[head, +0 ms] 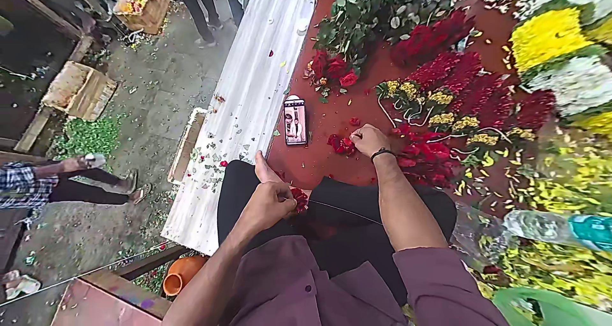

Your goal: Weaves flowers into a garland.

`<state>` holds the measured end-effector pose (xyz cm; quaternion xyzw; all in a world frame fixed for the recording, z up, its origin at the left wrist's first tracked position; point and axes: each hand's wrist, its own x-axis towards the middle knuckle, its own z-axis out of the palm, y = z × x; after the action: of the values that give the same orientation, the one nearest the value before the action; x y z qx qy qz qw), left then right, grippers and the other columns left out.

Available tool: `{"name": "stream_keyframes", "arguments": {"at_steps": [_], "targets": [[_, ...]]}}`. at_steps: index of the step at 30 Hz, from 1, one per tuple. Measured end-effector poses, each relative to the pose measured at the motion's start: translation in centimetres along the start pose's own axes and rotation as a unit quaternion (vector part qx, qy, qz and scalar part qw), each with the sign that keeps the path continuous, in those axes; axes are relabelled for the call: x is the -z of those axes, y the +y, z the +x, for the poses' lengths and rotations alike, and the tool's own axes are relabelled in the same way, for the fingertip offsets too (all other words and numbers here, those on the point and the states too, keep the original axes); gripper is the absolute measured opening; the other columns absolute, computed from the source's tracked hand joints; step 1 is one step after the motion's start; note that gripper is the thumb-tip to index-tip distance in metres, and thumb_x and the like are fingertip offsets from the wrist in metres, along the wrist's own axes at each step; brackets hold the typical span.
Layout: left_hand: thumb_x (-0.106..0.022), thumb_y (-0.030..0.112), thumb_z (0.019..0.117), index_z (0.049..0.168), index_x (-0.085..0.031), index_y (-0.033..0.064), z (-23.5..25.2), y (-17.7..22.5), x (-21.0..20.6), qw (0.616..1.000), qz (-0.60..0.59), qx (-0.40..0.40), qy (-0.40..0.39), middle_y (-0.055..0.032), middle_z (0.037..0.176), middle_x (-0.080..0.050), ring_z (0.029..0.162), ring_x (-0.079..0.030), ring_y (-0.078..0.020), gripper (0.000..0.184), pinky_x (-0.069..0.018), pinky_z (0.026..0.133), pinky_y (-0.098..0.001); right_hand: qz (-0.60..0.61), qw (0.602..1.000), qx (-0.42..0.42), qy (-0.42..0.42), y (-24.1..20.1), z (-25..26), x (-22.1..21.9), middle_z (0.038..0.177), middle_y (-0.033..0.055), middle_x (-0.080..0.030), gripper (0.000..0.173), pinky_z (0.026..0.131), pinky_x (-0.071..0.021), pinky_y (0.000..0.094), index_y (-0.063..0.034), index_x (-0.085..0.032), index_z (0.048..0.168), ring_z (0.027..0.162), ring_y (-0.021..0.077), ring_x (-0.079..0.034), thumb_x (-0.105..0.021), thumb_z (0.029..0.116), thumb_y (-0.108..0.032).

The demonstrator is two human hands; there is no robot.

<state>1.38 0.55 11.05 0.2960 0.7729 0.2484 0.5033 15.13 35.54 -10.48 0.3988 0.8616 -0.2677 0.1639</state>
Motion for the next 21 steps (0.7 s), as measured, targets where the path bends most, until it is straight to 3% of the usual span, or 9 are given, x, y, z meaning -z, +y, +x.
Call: {"name": "stream_keyframes", "arguments": {"at_steps": [4,7,9,11,13,15,17,19,21], "targets": [[-0.068,0.026,0.0928,0.087,-0.074,0.0130,-0.1,0.1,0.1,1.000,0.001,0.001,0.002,0.0049,0.073,-0.066,0.062,-0.058,-0.0045,0.016,-0.0493,0.061,-0.0283,0.048,0.995,-0.080,0.041,-0.4,-0.9,1.2,0.104,0.0212,-0.073,0.037,0.084,-0.0492,0.0721,-0.0112,-0.077,0.103,0.104,0.0447,-0.068,-0.068,0.0944,-0.045],[-0.068,0.027,0.0930,0.087,-0.074,0.0134,0.1,0.3,0.0,1.000,0.004,0.002,0.001,0.0052,0.073,-0.066,0.062,-0.058,-0.0044,0.015,-0.0495,0.061,-0.0285,0.133,0.978,-0.122,0.104,0.1,-1.1,1.8,0.099,0.0193,-0.074,0.037,0.084,-0.0492,0.0713,-0.0115,-0.079,0.097,0.099,0.0428,-0.069,-0.078,0.0852,-0.046],[-0.069,0.026,0.0932,0.087,-0.074,0.0132,0.1,0.3,-0.1,1.000,-0.001,-0.003,0.000,0.0050,0.072,-0.066,0.061,-0.057,-0.0045,0.016,-0.0490,0.060,-0.0286,0.221,0.956,-0.135,0.140,0.7,-0.9,1.8,0.097,0.0171,-0.074,0.030,0.084,-0.0516,0.0663,-0.0090,-0.079,0.095,0.094,0.0380,-0.070,-0.085,0.0790,-0.033],[-0.068,0.026,0.0932,0.086,-0.074,0.0126,0.2,0.2,-0.3,1.000,-0.011,-0.010,0.000,0.0047,0.072,-0.066,0.062,-0.058,-0.0046,0.016,-0.0497,0.060,-0.0281,0.305,0.930,-0.149,0.141,1.1,-0.8,1.7,0.097,0.0154,-0.074,0.028,0.073,-0.0562,0.0560,-0.0065,-0.077,0.101,0.082,0.0312,-0.070,-0.085,0.0753,-0.014],[-0.068,0.025,0.0928,0.086,-0.074,0.0123,0.1,0.1,-0.4,1.000,-0.016,-0.013,0.000,0.0044,0.072,-0.066,0.062,-0.059,-0.0045,0.015,-0.0502,0.060,-0.0277,0.385,0.902,-0.153,0.119,0.9,-1.2,2.0,0.099,0.0133,-0.075,0.037,0.061,-0.0563,0.0438,-0.0056,-0.072,0.114,0.072,0.0243,-0.068,-0.080,0.0772,-0.002],[-0.068,0.025,0.0928,0.086,-0.074,0.0127,0.1,0.2,-0.4,1.000,-0.017,-0.014,-0.002,0.0048,0.072,-0.066,0.061,-0.059,-0.0042,0.015,-0.0502,0.060,-0.0271,0.460,0.871,-0.152,0.081,0.1,-2.1,2.9,0.101,0.0121,-0.074,0.041,0.059,-0.0578,0.0373,-0.0071,-0.070,0.123,0.072,0.0206,-0.069,-0.073,0.0828,0.002],[-0.069,0.025,0.0929,0.086,-0.074,0.0129,0.2,0.1,-0.4,1.000,-0.021,-0.015,-0.005,0.0050,0.073,-0.067,0.062,-0.059,-0.0038,0.014,-0.0507,0.061,-0.0272,0.506,0.850,-0.140,0.052,-0.9,-3.3,4.4,0.105,0.0091,-0.073,0.034,0.064,-0.0599,0.0348,-0.0087,-0.071,0.121,0.076,0.0176,-0.070,-0.070,0.0883,0.001],[-0.069,0.025,0.0925,0.086,-0.074,0.0127,0.3,0.0,-0.5,0.999,-0.024,-0.020,-0.007,0.0049,0.073,-0.067,0.063,-0.059,-0.0041,0.014,-0.0506,0.061,-0.0280,0.518,0.846,-0.114,0.060,-1.8,-4.7,5.7,0.102,0.0033,-0.075,0.025,0.059,-0.0498,0.0285,-0.0107,-0.076,0.111,0.069,0.0104,-0.062,-0.074,0.0878,-0.003],[-0.069,0.024,0.0924,0.087,-0.074,0.0124,0.5,-0.1,-0.6,0.999,-0.026,-0.027,-0.011,0.0046,0.074,-0.068,0.064,-0.060,-0.0041,0.014,-0.0514,0.063,-0.0283,0.536,0.838,-0.082,0.067,-2.7,-6.4,6.8,0.097,0.0010,-0.074,0.021,0.051,-0.0413,0.0230,-0.0114,-0.076,0.109,0.060,0.0056,-0.053,-0.074,0.0887,-0.005]]}}
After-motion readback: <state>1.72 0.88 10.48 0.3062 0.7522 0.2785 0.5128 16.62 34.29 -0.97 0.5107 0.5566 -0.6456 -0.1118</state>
